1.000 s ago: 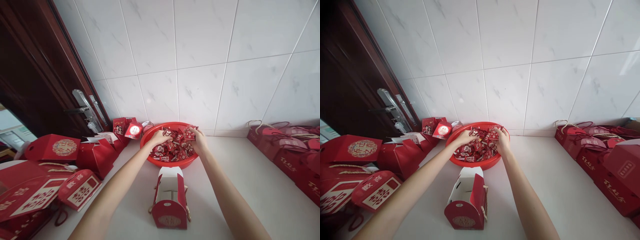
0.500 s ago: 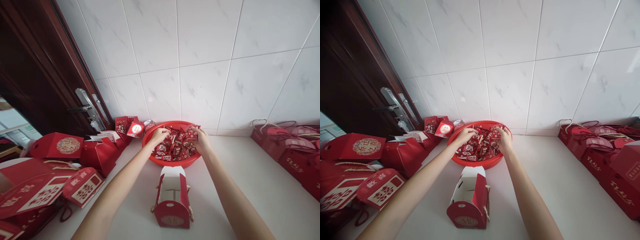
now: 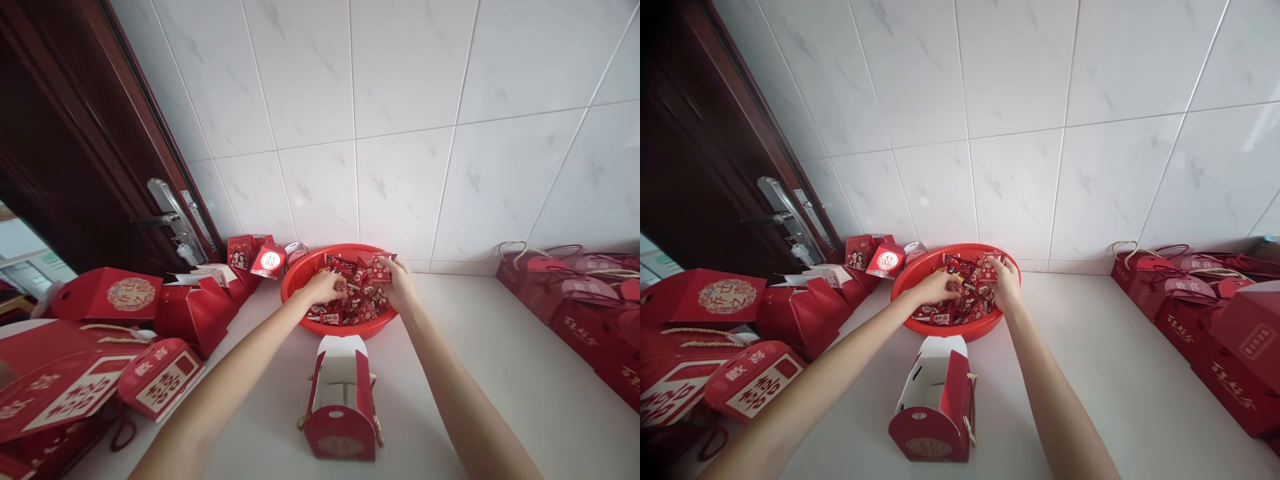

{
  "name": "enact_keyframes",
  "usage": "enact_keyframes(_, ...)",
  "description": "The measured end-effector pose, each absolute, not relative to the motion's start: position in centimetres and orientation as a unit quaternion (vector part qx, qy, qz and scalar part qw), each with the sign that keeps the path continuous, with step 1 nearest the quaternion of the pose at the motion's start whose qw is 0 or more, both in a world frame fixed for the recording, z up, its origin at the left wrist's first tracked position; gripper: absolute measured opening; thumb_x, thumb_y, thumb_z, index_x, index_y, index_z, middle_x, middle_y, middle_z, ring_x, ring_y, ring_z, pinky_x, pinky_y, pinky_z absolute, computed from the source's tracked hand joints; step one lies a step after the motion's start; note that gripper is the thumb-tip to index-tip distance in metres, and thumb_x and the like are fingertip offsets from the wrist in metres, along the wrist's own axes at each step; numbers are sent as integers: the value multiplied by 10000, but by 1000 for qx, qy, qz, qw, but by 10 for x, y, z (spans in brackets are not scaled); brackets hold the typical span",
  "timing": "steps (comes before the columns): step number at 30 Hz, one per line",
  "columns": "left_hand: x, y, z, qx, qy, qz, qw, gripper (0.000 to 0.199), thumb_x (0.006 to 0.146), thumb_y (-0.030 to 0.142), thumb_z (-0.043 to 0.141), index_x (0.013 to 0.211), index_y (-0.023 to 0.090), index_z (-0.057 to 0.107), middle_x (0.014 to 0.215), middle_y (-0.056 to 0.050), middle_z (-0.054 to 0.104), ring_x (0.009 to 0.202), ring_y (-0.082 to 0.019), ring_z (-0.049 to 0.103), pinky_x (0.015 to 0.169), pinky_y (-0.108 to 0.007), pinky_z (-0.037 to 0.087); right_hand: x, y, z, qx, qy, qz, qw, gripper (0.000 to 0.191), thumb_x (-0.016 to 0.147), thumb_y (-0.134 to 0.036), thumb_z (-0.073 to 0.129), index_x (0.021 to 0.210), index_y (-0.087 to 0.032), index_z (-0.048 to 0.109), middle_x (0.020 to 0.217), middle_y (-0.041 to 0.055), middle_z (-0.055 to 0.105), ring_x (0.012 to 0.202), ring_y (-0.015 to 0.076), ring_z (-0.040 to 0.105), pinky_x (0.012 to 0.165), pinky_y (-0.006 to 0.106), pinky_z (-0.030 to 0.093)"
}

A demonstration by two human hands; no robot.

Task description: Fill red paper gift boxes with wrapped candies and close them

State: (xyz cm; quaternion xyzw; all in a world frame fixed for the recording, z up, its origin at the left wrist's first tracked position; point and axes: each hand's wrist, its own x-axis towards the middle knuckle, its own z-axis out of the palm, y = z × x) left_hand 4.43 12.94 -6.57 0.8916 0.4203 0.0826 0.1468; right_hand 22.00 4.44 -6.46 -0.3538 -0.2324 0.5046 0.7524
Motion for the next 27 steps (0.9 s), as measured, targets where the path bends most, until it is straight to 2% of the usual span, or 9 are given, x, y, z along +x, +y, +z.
enact_keyframes(3, 46, 128, -67, 898, 414, 51, 139, 236, 777, 225, 725, 1011, 215, 759, 896, -35, 765, 859, -226, 696, 760, -275, 492, 220, 46, -67, -352, -238, 505, 751, 103, 645, -208, 727, 717, -172, 663, 705, 43, 734, 583, 178, 658, 496, 271, 523)
enact_keyframes(6, 48, 128, -68, 908, 395, 22, 137, 197, 824, 267, 687, 1001, 218, 760, 969, -37, 765, 892, -219, 689, 785, -273, 482, 220, 48, -70, -344, -247, 507, 751, 162, 616, -241, 765, 728, -174, 669, 724, 42, 739, 591, 178, 661, 472, 259, 506)
enact_keyframes(8, 50, 127, -68, 913, 384, 3, 136, 209, 795, 261, 711, 995, 222, 760, 1005, -30, 760, 914, -216, 682, 762, -258, 473, 220, 48, -71, -343, -252, 505, 751, 203, 594, -264, 787, 733, -177, 668, 731, 44, 740, 596, 187, 665, 463, 265, 504)
enact_keyframes(11, 52, 126, -69, 915, 378, -29, 137, 194, 704, 204, 757, 898, 216, 762, 900, -5, 753, 824, -197, 675, 650, -233, 446, 220, 47, -71, -347, -264, 501, 748, 252, 575, -294, 809, 747, -180, 664, 748, 48, 743, 612, 203, 676, 445, 269, 490)
enact_keyframes(14, 52, 124, -68, 915, 378, -39, 133, 64, 693, 194, 734, 755, 210, 742, 732, 13, 714, 703, -179, 651, 583, -230, 422, 219, 45, -69, -352, -268, 499, 745, 267, 563, -302, 812, 752, -184, 666, 749, 46, 743, 623, 206, 679, 436, 261, 476)
enact_keyframes(17, 51, 123, -65, 911, 396, 1, 110, 79, 757, 236, 688, 797, 208, 749, 770, -23, 728, 783, -216, 670, 670, -259, 470, 219, 44, -68, -352, -270, 501, 743, 236, 574, -292, 799, 738, -185, 667, 746, 44, 743, 614, 198, 671, 440, 257, 474)
enact_keyframes(20, 50, 124, -62, 901, 421, 66, 82, 204, 852, 294, 626, 983, 197, 750, 1019, -85, 753, 1010, -269, 667, 851, -319, 495, 220, 44, -68, -354, -270, 502, 742, 212, 597, -275, 792, 739, -185, 662, 739, 41, 739, 611, 192, 674, 458, 255, 479)
enact_keyframes(22, 50, 125, -61, 895, 430, 95, 74, 236, 873, 297, 617, 1051, 198, 736, 1139, -93, 735, 1082, -273, 655, 923, -335, 487, 220, 44, -68, -356, -270, 501, 742, 214, 604, -270, 794, 746, -189, 656, 732, 38, 735, 611, 198, 680, 470, 266, 491)
enact_keyframes(27, 49, 125, -62, 885, 443, 121, 75, 226, 852, 238, 639, 1049, 187, 736, 1133, -95, 732, 1081, -278, 666, 950, -347, 502, 221, 45, -71, -350, -273, 500, 743, 224, 600, -270, 797, 760, -190, 663, 739, 34, 738, 621, 207, 690, 484, 280, 506)
